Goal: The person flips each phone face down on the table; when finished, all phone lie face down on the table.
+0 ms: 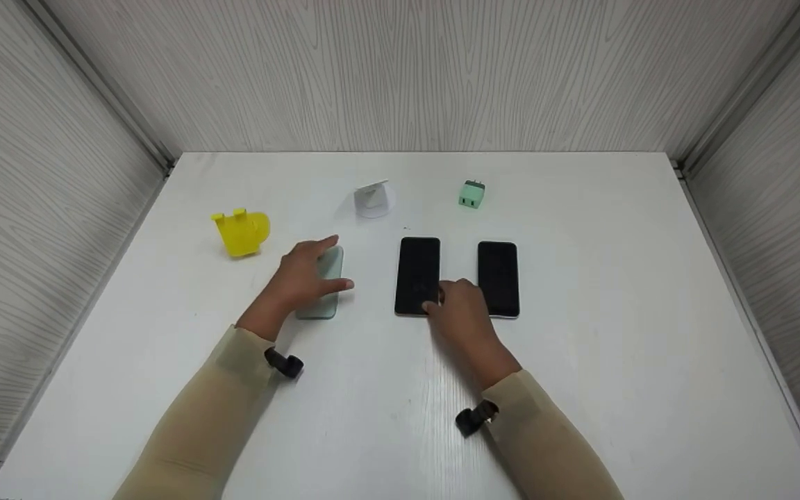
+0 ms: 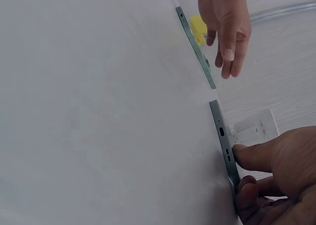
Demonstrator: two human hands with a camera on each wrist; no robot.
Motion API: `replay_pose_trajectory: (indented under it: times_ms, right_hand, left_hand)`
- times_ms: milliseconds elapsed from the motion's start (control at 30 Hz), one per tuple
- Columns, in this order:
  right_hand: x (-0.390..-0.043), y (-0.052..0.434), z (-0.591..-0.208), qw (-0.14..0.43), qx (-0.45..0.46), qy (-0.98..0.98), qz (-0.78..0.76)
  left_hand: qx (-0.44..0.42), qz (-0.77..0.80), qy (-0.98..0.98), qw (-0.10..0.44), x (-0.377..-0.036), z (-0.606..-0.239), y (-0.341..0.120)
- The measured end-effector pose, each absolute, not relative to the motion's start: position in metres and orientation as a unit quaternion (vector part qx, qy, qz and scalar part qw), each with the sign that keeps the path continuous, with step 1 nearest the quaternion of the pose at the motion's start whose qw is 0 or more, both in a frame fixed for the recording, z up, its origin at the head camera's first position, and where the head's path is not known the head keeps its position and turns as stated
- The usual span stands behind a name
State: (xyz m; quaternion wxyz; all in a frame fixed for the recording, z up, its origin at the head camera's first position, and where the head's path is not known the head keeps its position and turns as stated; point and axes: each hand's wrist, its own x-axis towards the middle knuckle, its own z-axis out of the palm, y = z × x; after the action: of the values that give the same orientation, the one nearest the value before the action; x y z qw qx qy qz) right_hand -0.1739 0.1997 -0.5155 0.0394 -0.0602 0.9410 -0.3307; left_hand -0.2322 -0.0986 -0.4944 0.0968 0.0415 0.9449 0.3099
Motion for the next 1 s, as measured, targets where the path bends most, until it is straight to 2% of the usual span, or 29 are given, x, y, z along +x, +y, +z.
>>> replay_pose_trajectory:
  times_ms: [233,433,1000]
  right_hand:
    - [-0.175,0.199,-0.516,0.035,-0.057,0.944,-0.324]
    - [-0.174,0.199,-0.515,0.035,-0.058,0.945,-0.319]
    - [-0.174,0.199,-0.516,0.028,-0.058,0.943,-0.325]
  left_hand:
    - [0.141,0.284,0.944,0.095,-0.213,-0.497,-0.065]
    - [0.194,0.264,0.941,0.088,-0.206,-0.501,-0.047]
    - [0.208,0.238,0.943,0.099,-0.214,-0.511,-0.032]
